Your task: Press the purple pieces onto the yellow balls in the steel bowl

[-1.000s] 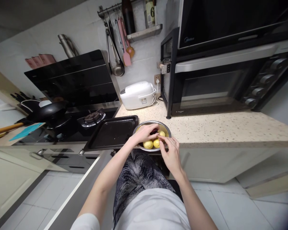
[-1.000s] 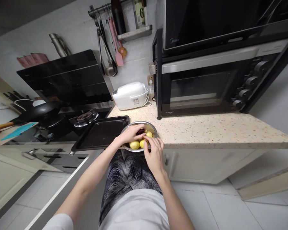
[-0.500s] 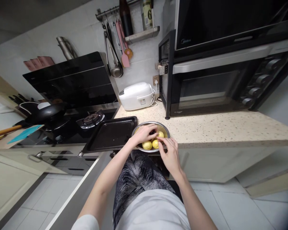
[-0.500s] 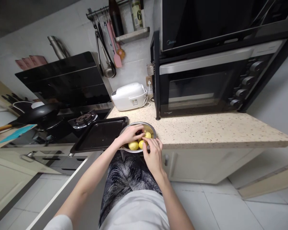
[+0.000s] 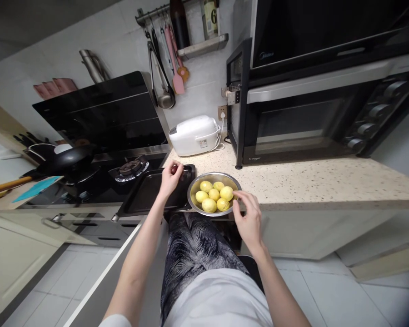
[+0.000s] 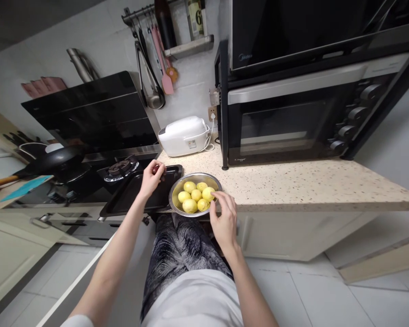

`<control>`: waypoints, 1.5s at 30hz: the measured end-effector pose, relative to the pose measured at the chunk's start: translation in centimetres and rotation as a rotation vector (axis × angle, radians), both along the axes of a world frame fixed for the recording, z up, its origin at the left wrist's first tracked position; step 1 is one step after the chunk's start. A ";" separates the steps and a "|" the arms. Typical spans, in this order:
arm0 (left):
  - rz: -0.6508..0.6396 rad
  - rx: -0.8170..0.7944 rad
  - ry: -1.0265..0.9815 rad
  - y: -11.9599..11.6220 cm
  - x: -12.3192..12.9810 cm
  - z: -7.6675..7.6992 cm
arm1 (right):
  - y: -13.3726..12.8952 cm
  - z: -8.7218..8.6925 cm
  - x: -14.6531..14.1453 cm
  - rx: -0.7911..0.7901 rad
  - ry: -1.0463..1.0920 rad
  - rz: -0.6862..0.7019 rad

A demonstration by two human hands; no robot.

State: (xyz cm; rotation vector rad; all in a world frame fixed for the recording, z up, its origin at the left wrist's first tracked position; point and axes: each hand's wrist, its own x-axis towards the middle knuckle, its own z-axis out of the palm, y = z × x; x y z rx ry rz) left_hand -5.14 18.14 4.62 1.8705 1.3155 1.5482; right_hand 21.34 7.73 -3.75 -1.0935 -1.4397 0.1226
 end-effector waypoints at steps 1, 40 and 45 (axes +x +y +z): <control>0.087 0.028 0.106 -0.3 -1.7 -0.2 | 0.1 0.1 0.4 0.000 0.011 -0.034; 0.203 -0.025 0.322 -5.7 -5.9 -4.9 | 8.7 9.6 -6.4 -0.646 -0.339 0.102; 0.113 -0.087 0.057 -4.1 -1.6 -6.6 | 8.6 11.1 -10.1 -0.534 -0.575 0.020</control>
